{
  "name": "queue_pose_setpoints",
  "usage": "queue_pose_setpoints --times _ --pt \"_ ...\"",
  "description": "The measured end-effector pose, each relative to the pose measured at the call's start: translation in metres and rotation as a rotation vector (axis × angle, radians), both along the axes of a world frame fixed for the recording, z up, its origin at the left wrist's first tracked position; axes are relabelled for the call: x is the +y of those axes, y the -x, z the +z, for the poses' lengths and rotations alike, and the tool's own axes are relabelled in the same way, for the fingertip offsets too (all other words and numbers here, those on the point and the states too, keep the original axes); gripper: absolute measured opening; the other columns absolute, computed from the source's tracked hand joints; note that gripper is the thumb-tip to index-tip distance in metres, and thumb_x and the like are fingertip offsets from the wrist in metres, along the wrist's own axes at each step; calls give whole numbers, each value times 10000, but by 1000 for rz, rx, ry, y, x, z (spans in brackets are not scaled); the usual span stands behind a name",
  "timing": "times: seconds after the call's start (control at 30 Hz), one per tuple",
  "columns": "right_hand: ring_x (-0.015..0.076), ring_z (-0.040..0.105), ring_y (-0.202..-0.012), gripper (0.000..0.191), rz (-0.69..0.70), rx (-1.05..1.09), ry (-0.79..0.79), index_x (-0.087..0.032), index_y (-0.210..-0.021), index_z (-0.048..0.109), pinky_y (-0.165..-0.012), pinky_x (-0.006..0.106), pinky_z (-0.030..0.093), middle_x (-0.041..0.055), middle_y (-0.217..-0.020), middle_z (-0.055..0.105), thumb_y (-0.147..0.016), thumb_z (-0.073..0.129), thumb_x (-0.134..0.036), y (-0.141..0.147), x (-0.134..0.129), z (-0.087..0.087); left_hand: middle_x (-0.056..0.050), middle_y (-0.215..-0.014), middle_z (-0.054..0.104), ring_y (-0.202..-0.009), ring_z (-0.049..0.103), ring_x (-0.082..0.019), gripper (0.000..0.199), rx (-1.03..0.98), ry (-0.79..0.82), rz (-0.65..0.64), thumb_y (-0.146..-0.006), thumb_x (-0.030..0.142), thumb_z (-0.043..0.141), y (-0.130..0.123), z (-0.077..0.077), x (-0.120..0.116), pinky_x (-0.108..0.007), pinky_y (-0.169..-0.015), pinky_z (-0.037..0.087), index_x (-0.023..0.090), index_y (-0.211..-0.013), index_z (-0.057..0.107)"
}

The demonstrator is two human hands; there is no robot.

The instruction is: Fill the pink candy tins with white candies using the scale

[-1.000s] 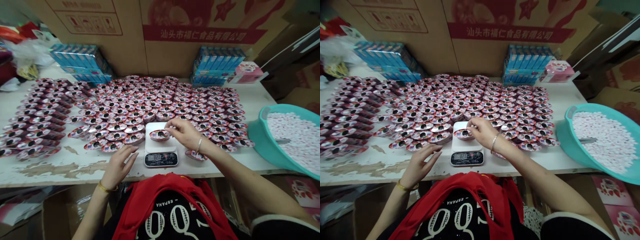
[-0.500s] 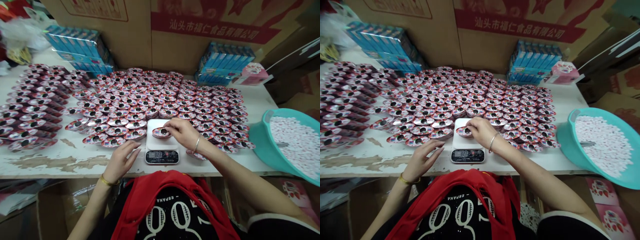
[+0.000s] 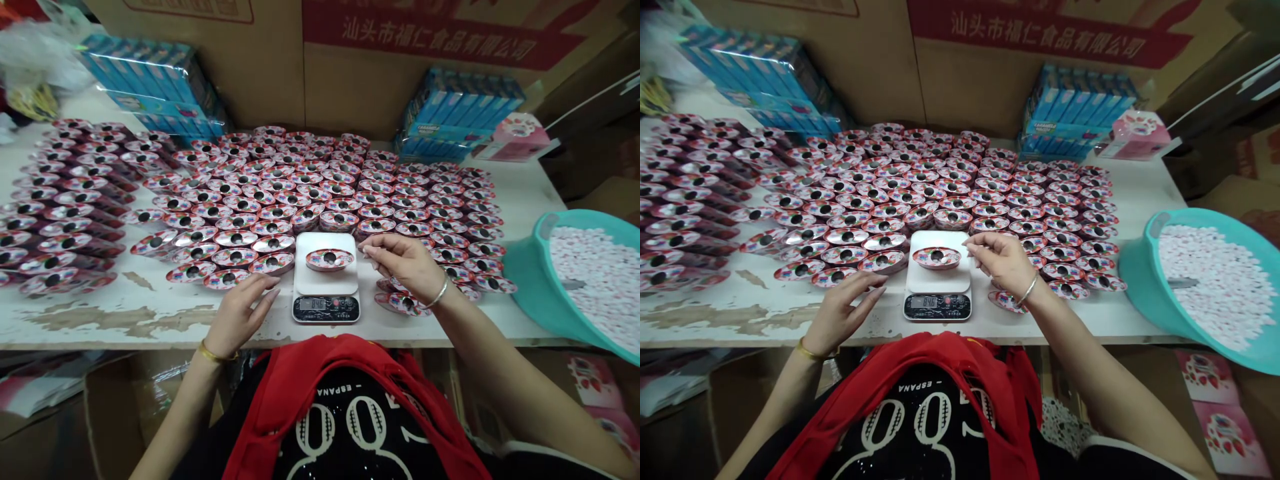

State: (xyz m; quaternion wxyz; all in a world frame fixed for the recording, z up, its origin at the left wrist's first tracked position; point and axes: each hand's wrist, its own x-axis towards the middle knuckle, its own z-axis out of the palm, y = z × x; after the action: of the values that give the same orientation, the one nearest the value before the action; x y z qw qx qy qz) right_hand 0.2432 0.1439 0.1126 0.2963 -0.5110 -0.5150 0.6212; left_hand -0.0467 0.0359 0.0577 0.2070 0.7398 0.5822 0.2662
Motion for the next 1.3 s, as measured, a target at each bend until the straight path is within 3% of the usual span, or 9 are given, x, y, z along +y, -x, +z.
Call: queue_pose_setpoints --times 0.13,0.3,0.47,0.67,0.8,1.07,1.3 --pt "62 384 -462 272 87 -57 -39 -134 -888 662 -409 195 266 -24 -586 523 -779 654 -383 9 -3 -2 -77 -1049 647 -1011 602 -168 205 -6 -4 -5 -925 273 487 0 1 -1 -309 -921 482 188 -1075 599" --pt "101 506 -577 138 228 -242 -285 -152 -818 675 -540 231 395 11 -686 620 -835 581 -251 28 1 -4 -83 -1057 652 -1015 608 -179 227 -6 -2 -6 -925 287 478 -1 1 -1 -318 -912 492 191 -1087 605" --pt "152 602 -759 113 342 -413 -483 -149 -838 696 -706 285 446 58 -828 688 -841 584 -136 45 7 0 -71 -1042 650 -1006 612 -169 213 -16 -21 -12 -919 268 493 0 0 -1 -292 -890 493 194 -1086 603" --pt "187 634 -872 179 355 -412 -537 -170 -924 717 -779 329 485 82 -931 705 -856 559 -121 50 8 -3 -76 -1002 653 -956 618 -173 223 -27 -12 2 -920 282 487 0 -4 -1 -294 -843 504 192 -1084 608" --pt "183 636 -891 201 319 -359 -534 -163 -951 722 -795 326 488 84 -957 702 -860 548 -120 51 9 -6 -89 -1041 650 -1002 609 -183 230 -35 -4 -9 -926 286 472 -1 -4 0 -320 -890 497 188 -1090 601" --pt "141 590 -707 248 163 -239 -402 -165 -1037 706 -663 281 478 56 -870 675 -889 515 -224 20 7 7 -70 -1030 645 -986 605 -167 211 -38 -10 3 -920 262 494 0 -1 -1 -294 -876 488 199 -1095 594" --pt "198 607 -829 352 310 -451 -555 -160 -1196 657 -777 346 489 102 -907 656 -919 444 -201 -4 -26 1 -66 -1017 644 -989 607 -164 202 -30 -40 -9 -912 236 512 1 2 0 -291 -882 486 190 -1091 591"
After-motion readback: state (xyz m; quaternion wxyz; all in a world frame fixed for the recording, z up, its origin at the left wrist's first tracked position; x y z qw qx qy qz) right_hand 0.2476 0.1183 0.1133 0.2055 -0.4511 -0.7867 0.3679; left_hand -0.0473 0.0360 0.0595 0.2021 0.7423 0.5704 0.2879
